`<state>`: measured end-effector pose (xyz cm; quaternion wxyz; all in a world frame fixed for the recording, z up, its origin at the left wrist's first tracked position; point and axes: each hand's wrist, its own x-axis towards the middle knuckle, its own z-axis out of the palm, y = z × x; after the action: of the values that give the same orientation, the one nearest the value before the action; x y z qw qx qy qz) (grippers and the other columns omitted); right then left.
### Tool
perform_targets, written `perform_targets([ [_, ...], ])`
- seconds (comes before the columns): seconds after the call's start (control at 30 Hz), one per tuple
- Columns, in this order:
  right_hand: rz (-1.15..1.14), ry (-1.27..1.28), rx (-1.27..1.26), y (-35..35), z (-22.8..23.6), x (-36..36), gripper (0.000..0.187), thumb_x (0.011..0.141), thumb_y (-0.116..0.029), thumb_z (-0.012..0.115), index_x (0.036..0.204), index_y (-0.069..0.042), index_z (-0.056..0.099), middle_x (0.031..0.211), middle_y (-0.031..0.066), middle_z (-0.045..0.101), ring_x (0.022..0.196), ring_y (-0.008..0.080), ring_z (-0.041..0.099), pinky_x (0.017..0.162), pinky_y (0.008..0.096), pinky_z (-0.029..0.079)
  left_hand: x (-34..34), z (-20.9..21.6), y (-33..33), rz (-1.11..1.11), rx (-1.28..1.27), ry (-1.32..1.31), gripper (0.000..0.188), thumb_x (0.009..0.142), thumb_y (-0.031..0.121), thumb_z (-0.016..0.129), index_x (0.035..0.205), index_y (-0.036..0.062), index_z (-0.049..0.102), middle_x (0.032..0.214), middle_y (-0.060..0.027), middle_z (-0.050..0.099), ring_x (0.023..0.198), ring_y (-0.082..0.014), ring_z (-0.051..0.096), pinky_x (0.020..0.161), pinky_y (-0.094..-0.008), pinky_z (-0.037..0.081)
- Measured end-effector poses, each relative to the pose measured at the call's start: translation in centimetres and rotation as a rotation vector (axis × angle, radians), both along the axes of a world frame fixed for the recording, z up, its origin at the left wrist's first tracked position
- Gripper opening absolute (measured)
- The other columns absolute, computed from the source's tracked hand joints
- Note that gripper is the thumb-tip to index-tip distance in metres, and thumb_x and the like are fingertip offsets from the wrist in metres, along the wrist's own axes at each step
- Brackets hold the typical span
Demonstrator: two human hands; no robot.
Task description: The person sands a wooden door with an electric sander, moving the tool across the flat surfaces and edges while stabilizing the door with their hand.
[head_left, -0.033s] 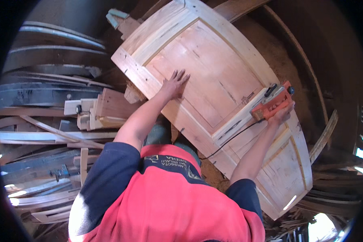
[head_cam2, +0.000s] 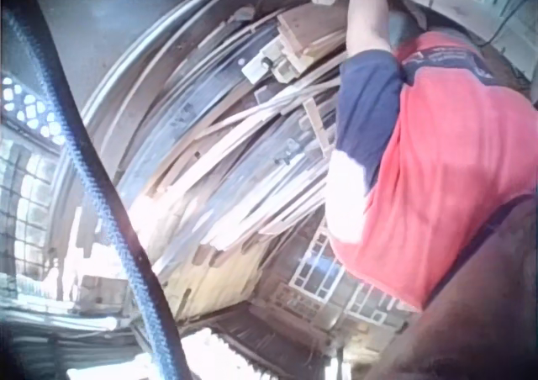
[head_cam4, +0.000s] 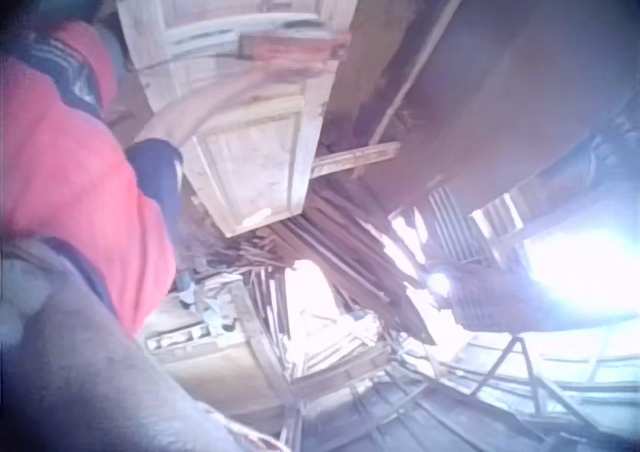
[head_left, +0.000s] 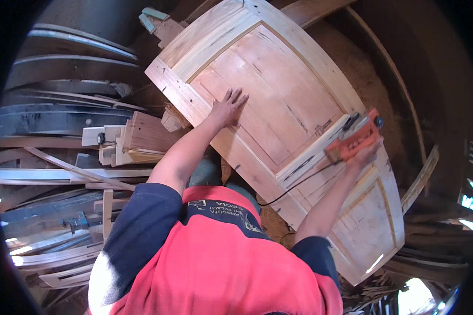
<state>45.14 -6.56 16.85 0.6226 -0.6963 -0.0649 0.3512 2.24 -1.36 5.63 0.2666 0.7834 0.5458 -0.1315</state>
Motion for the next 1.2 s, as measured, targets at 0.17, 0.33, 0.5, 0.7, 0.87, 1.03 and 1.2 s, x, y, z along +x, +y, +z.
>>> perform_targets([
  [0.17,0.106,-0.004,-0.014,-7.2,4.8,-9.7,0.051,0.098,-0.059,0.053,0.110,-0.009,0.056,0.064,-0.0006,0.048,0.045,0.0098,0.043,0.038,0.0264,0.038,-0.5,0.1,-0.4,0.012,0.014,-0.038,0.114,0.067,0.031,0.089,0.159,0.0292,0.020,0.168,-0.0014,0.010,0.153,-0.0342,0.014,0.103,-0.0775,0.036],
  [0.33,0.206,0.039,-0.143,-10.0,6.5,-18.0,0.053,0.100,-0.058,0.049,0.107,-0.006,0.058,0.064,0.0016,0.054,0.047,0.0119,0.051,0.040,0.0248,0.042,-3.0,0.7,-0.7,0.054,0.098,-0.338,0.080,0.079,0.023,0.079,0.148,0.0141,0.041,0.159,-0.0135,0.031,0.144,-0.0371,0.032,0.106,-0.0629,0.041],
  [0.5,0.488,-0.040,-0.076,-7.3,6.0,-27.0,0.050,0.101,-0.053,0.052,0.100,-0.004,0.060,0.068,0.0030,0.059,0.050,0.0107,0.055,0.043,0.0241,0.045,-13.9,-2.9,-5.7,0.371,0.431,-0.652,0.035,0.089,0.012,0.062,0.123,0.0022,0.059,0.121,-0.0210,0.059,0.112,-0.0401,0.057,0.097,-0.0444,0.048],
  [0.7,0.846,-0.033,-0.034,3.2,0.3,-42.6,0.038,0.103,-0.038,0.053,0.092,-0.002,0.062,0.073,0.0039,0.062,0.061,0.0123,0.058,0.053,0.0290,0.047,-31.6,-4.7,-11.2,0.745,0.267,-0.446,0.030,0.099,0.025,0.050,0.114,0.0013,0.061,0.108,-0.0231,0.062,0.107,-0.0424,0.056,0.094,-0.0506,0.045],
  [0.87,1.022,-0.306,0.217,8.9,-7.2,-53.8,0.025,0.101,-0.023,0.057,0.091,0.000,0.062,0.077,0.0106,0.063,0.070,0.0198,0.059,0.063,0.0355,0.047,-41.7,-8.4,-14.5,0.983,-0.022,-0.380,0.044,0.104,0.037,0.045,0.110,-0.0035,0.062,0.107,-0.0281,0.064,0.104,-0.0442,0.060,0.093,-0.0496,0.046],
  [1.03,1.097,-0.262,0.019,11.1,-9.3,-59.4,0.034,0.099,-0.034,0.062,0.092,0.000,0.063,0.065,0.0048,0.060,0.053,0.0119,0.054,0.048,0.0296,0.044,-43.3,-9.2,-15.0,1.112,-0.200,-0.401,0.054,0.104,0.045,0.040,0.102,-0.0044,0.062,0.096,-0.0277,0.065,0.097,-0.0430,0.063,0.086,-0.0474,0.047],
  [1.2,1.143,-0.267,-0.032,11.7,-7.1,-61.2,0.039,0.097,-0.036,0.063,0.097,0.003,0.063,0.070,0.0141,0.062,0.062,0.0209,0.058,0.059,0.0372,0.048,-44.1,-12.3,-17.1,1.197,-0.298,-0.435,0.055,0.105,0.049,0.041,0.100,-0.0028,0.061,0.086,-0.0200,0.065,0.086,-0.0330,0.063,0.082,-0.0425,0.047],
])
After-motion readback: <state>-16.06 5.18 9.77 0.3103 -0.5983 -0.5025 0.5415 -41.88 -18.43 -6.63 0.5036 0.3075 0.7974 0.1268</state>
